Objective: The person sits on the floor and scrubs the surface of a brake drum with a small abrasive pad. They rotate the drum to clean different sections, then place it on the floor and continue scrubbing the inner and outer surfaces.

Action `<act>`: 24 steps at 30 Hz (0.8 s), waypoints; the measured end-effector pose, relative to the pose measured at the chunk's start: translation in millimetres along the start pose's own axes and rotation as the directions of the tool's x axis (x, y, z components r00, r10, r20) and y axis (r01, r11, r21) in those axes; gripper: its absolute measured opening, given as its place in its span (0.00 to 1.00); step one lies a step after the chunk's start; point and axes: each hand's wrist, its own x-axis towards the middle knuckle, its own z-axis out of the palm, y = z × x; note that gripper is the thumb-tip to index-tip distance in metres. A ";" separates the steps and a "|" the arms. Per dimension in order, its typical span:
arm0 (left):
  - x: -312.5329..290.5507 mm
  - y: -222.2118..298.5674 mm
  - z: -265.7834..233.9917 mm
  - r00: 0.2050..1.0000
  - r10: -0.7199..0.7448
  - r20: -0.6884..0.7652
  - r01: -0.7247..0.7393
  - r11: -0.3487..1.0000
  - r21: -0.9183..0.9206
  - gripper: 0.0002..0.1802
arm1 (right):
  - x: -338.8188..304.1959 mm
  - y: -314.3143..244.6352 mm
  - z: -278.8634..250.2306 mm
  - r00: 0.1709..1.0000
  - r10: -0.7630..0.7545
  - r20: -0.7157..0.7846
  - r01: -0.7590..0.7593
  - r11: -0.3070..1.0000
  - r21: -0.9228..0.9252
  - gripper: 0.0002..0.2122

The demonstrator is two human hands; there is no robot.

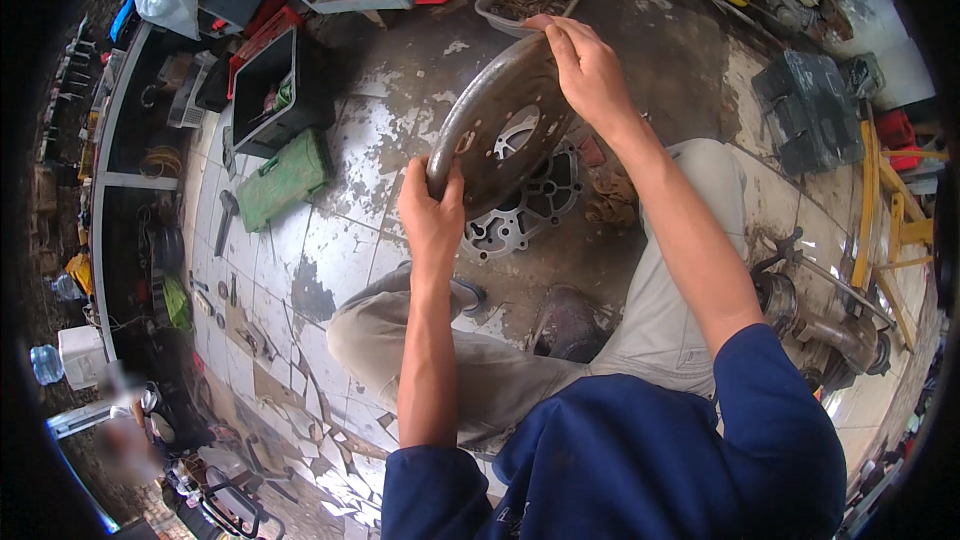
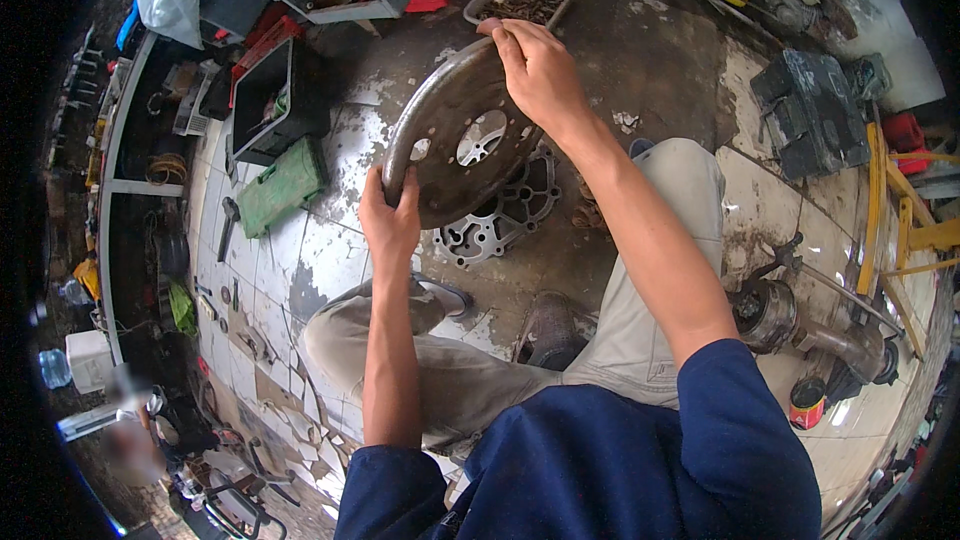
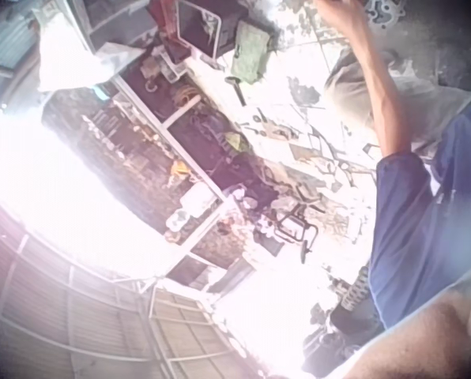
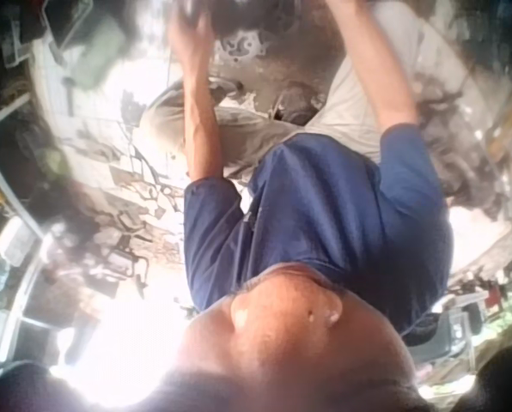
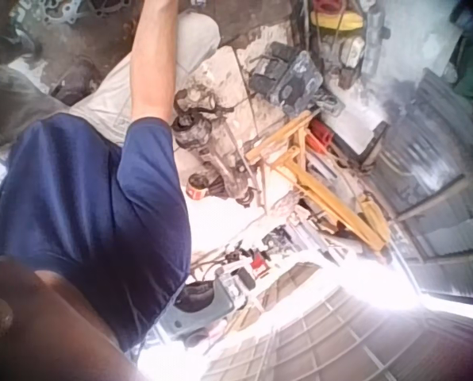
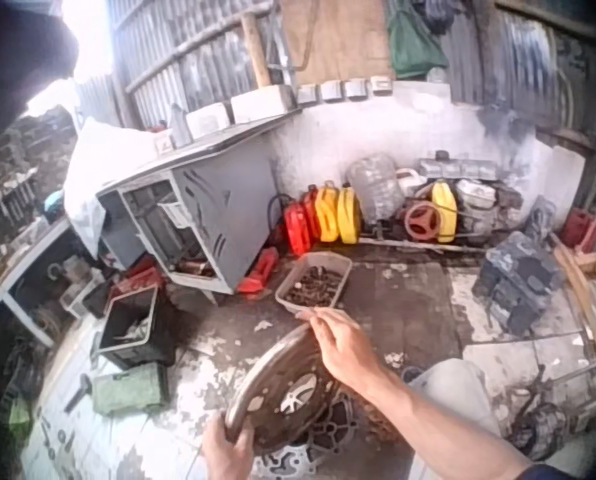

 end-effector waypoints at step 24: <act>17.0 -1.4 -69.4 0.979 -0.065 0.194 0.087 0.991 -0.105 0.18 | -20.1 -27.3 -1.8 0.910 0.184 0.371 -0.191 0.981 -0.018 0.18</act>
